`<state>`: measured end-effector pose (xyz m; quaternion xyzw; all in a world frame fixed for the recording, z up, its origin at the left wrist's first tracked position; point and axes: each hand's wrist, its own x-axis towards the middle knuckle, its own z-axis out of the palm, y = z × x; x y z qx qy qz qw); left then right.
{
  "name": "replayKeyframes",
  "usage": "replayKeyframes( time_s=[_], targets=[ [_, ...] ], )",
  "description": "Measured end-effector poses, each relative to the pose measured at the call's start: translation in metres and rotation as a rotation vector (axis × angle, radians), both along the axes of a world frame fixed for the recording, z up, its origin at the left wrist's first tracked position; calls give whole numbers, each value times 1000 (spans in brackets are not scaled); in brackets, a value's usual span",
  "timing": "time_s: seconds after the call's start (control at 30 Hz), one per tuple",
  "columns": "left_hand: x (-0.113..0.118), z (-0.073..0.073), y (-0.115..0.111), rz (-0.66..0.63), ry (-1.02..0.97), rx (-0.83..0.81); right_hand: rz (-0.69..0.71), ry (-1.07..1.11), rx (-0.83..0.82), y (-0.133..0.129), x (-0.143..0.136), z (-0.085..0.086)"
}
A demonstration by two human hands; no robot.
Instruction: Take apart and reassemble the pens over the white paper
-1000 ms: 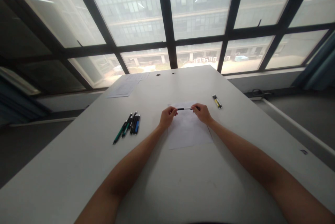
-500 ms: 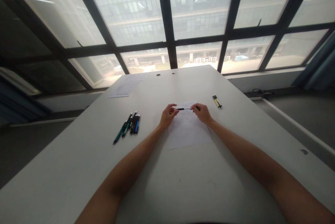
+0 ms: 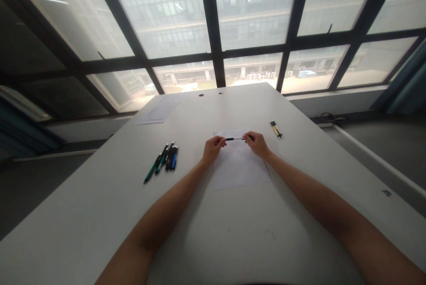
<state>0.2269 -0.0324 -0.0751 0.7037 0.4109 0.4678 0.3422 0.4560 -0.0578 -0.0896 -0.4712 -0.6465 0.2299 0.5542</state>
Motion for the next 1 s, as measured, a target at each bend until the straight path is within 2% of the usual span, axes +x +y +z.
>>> replayKeyframes(
  time_s=[0.3, 0.43, 0.67, 1.0],
  targets=[
    [-2, 2, -2, 20, 32, 3, 36, -81, 39, 0, -1, 1],
    [-2, 1, -1, 24, 41, 2, 72, -205, 71, -3, -4, 1],
    [-1, 1, -4, -53, 69, -8, 58, -483, 57, -10, -8, 8],
    [1, -1, -3, -75, 129, -73, 46, -480, 59, -11, -8, 6]
  ],
)
